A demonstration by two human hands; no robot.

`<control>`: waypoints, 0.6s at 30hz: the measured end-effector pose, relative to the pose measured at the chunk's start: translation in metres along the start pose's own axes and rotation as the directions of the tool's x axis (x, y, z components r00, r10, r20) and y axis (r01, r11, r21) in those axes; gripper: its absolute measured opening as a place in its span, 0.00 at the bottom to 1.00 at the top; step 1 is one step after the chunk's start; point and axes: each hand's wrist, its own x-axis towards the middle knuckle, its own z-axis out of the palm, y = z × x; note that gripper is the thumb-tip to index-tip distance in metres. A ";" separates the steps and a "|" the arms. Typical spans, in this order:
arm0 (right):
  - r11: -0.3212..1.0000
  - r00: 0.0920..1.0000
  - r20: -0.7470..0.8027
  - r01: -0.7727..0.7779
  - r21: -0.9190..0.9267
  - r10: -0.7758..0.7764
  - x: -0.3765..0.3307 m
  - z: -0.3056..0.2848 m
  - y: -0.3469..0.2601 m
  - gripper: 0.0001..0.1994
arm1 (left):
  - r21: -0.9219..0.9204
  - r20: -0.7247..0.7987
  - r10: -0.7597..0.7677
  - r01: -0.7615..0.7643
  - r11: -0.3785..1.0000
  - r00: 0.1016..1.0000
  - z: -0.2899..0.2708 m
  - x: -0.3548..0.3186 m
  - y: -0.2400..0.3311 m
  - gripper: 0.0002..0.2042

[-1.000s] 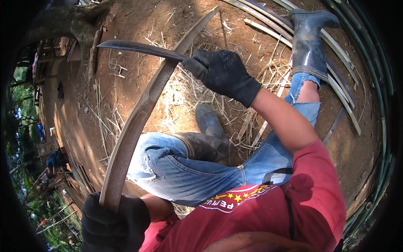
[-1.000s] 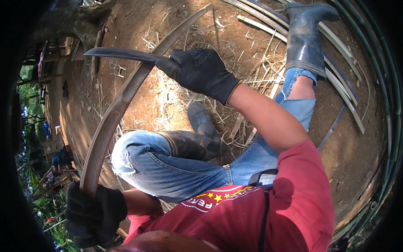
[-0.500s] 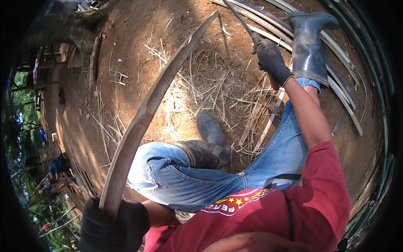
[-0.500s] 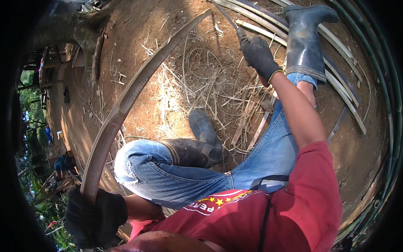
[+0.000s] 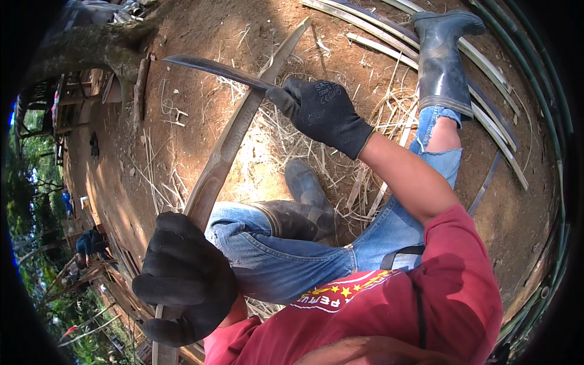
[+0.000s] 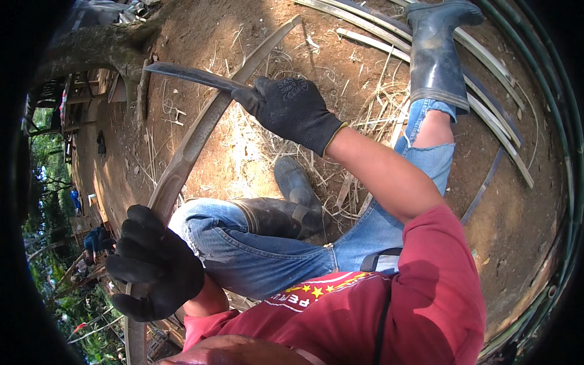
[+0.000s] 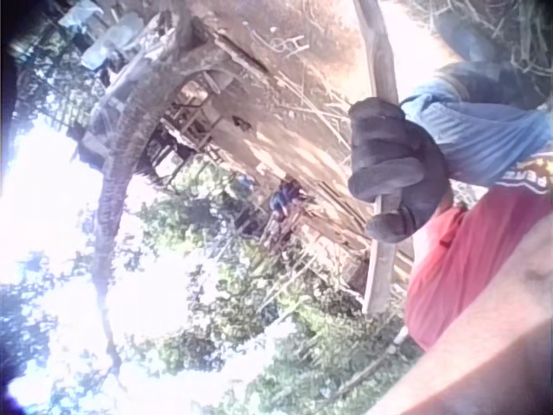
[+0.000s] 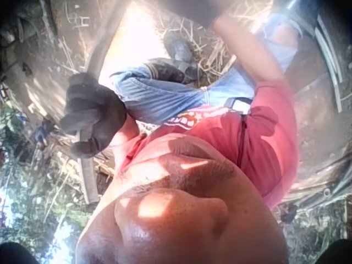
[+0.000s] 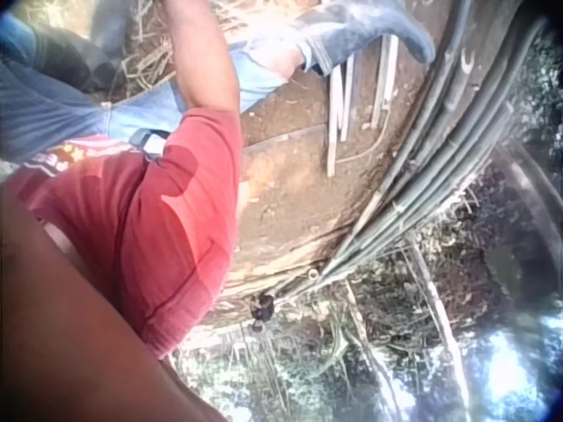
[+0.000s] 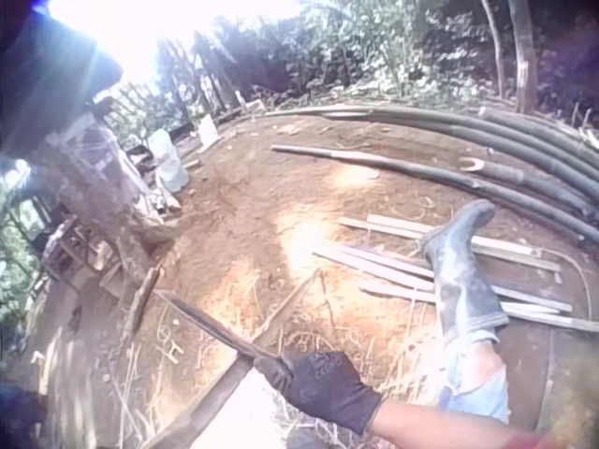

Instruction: The person gathers bamboo strips from the ground and uses a machete to split them into thinner pieces. They sit on the ground to perform the splitting, holding the bamboo with one hand and striking it with the machete in the other.

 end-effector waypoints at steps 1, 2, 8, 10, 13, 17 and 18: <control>1.000 0.999 -0.030 -0.020 -0.016 0.019 0.001 0.005 0.008 0.24 | -0.013 -0.023 0.011 -0.011 1.000 1.000 -0.001 -0.002 -0.002 0.23; 0.999 0.996 -0.078 0.034 -0.041 -0.037 -0.001 0.010 0.015 0.24 | -0.026 -0.047 0.021 -0.022 0.999 0.999 -0.002 -0.003 -0.004 0.23; 0.999 0.998 0.028 0.052 -0.003 -0.052 0.004 0.014 0.026 0.25 | 0.039 -0.274 0.005 0.006 0.999 0.962 0.004 -0.013 -0.001 0.22; 0.998 0.992 0.118 0.041 -0.055 -0.035 0.007 0.013 0.041 0.27 | 0.022 -0.131 -0.017 0.020 1.000 0.991 -0.007 -0.012 -0.001 0.22; 0.924 0.928 0.184 -0.271 -0.268 0.326 0.031 0.007 0.106 0.33 | 0.014 -0.102 -0.052 0.054 0.998 0.993 -0.008 -0.007 0.001 0.22; 0.796 0.885 -0.022 -0.430 -0.425 0.466 0.028 -0.023 0.196 0.38 | 0.016 -0.225 -0.022 0.026 1.000 0.974 -0.009 -0.009 0.004 0.22; 0.809 0.832 0.025 -0.532 -0.251 0.555 0.025 -0.024 0.175 0.35 | 0.027 -0.304 0.001 0.008 1.000 0.953 -0.006 -0.009 0.001 0.22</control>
